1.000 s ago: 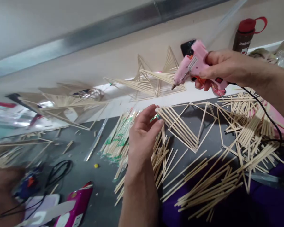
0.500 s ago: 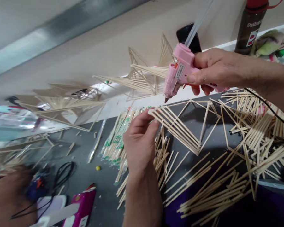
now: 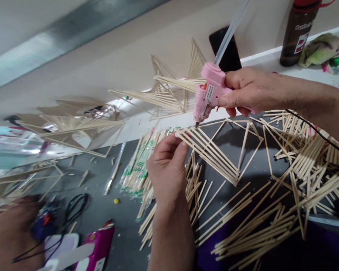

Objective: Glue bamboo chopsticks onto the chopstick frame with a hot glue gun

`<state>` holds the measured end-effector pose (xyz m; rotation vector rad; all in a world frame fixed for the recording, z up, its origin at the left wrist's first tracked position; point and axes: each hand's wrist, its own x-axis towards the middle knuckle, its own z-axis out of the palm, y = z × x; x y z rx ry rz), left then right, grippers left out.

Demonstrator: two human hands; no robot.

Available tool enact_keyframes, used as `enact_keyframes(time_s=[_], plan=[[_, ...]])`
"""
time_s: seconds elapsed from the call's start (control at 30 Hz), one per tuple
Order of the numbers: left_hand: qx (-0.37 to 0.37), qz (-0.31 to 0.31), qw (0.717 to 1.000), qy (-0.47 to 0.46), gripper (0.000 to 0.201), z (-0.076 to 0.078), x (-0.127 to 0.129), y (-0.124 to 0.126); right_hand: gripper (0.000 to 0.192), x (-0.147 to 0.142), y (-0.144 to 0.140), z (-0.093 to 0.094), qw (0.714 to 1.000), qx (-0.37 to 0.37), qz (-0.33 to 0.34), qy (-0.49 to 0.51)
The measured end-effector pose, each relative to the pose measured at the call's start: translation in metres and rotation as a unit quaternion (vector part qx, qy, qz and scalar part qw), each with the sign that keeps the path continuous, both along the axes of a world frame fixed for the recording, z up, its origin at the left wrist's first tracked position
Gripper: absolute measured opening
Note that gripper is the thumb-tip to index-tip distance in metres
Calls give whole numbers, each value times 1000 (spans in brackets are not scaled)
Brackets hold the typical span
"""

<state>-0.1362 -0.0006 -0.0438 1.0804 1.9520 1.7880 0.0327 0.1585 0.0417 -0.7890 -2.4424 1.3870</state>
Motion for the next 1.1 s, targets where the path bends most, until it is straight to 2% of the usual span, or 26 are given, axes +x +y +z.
enact_keyframes(time_s=[1.1], plan=[[-12, 17, 1000, -19, 12, -2, 0, 2, 21, 1, 3, -5, 1000, 1, 5, 6]])
